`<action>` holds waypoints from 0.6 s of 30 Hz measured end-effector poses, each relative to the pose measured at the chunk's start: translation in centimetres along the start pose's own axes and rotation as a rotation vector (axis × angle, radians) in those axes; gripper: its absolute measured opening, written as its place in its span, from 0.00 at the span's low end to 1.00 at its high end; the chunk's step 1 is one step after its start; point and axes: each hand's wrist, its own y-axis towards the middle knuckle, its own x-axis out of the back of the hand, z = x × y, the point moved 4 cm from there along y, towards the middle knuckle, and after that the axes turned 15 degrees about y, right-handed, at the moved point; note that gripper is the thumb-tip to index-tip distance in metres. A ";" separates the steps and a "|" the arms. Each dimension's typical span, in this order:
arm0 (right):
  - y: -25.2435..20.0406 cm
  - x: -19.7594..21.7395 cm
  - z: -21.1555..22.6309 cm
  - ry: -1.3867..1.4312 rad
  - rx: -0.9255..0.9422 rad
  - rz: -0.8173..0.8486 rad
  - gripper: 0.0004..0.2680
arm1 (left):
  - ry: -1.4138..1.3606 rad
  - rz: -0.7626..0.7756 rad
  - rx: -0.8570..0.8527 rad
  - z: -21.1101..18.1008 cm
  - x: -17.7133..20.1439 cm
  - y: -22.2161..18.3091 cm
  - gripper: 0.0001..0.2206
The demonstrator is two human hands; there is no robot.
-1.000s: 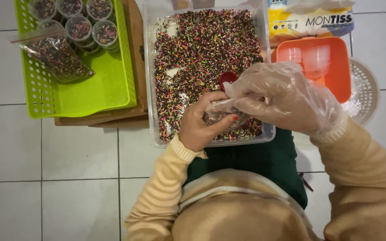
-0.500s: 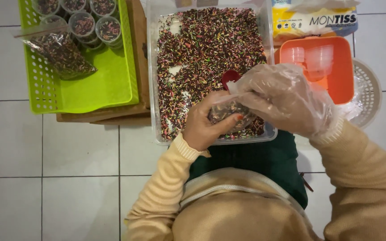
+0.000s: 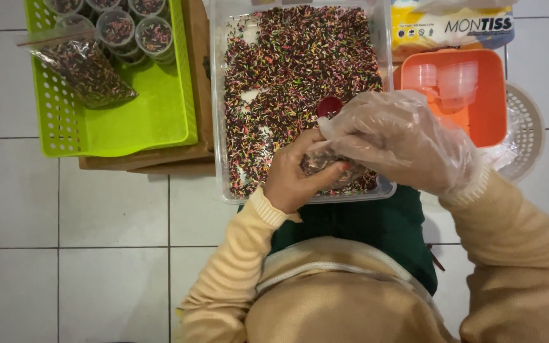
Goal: Packaging multi-colored sprinkles into small plastic bags using a spoon
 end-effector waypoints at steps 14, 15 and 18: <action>0.8 -0.6 0.4 0.051 0.003 0.049 0.03 | 0.105 0.056 0.016 1.1 -1.0 -0.3 0.17; 0.9 -0.6 0.4 0.057 0.018 0.055 0.04 | 0.130 0.046 0.003 1.5 -1.2 -0.3 0.16; 0.3 -1.0 -0.2 -0.013 -0.042 0.073 0.03 | 0.082 0.024 0.013 1.5 -1.5 -0.5 0.19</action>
